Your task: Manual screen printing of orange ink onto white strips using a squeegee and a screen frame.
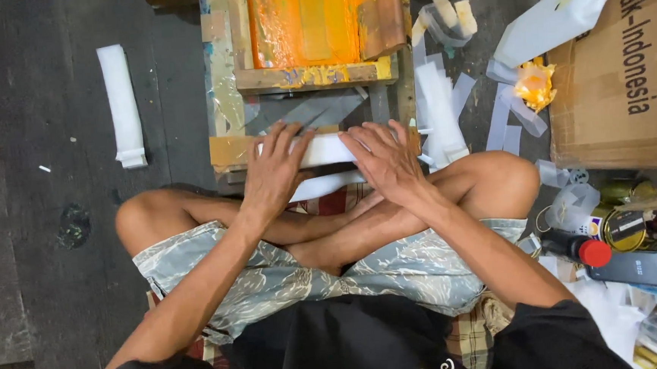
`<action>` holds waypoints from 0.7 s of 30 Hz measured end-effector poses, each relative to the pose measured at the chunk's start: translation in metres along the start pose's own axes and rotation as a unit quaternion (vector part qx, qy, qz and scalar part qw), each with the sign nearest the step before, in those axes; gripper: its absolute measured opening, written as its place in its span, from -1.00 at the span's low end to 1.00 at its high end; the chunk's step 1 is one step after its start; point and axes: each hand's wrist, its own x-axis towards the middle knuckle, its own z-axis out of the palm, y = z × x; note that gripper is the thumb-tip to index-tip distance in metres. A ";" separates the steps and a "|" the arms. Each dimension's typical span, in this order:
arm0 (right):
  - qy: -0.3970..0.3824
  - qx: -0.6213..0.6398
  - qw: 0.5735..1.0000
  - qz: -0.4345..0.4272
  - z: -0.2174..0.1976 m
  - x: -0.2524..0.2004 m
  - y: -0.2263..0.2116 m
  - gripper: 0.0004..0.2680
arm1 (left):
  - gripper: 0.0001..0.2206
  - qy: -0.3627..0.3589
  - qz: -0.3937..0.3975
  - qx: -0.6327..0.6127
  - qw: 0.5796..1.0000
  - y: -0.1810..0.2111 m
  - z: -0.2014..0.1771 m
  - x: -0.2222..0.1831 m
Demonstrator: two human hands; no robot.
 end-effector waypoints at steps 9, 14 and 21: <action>-0.025 0.041 0.999 -0.002 -0.024 0.010 0.022 -0.89 | -0.75 -0.003 -0.009 -0.053 0.999 -0.048 0.001 0.010; -0.058 0.050 0.996 0.045 -0.059 0.028 0.018 -0.86 | -0.96 -0.008 -0.020 -0.141 0.990 -0.046 -0.049 0.026; 0.076 0.193 0.971 0.122 -0.013 -0.006 0.019 -0.79 | -0.58 0.119 -0.075 -0.282 0.949 -0.034 -0.002 -0.007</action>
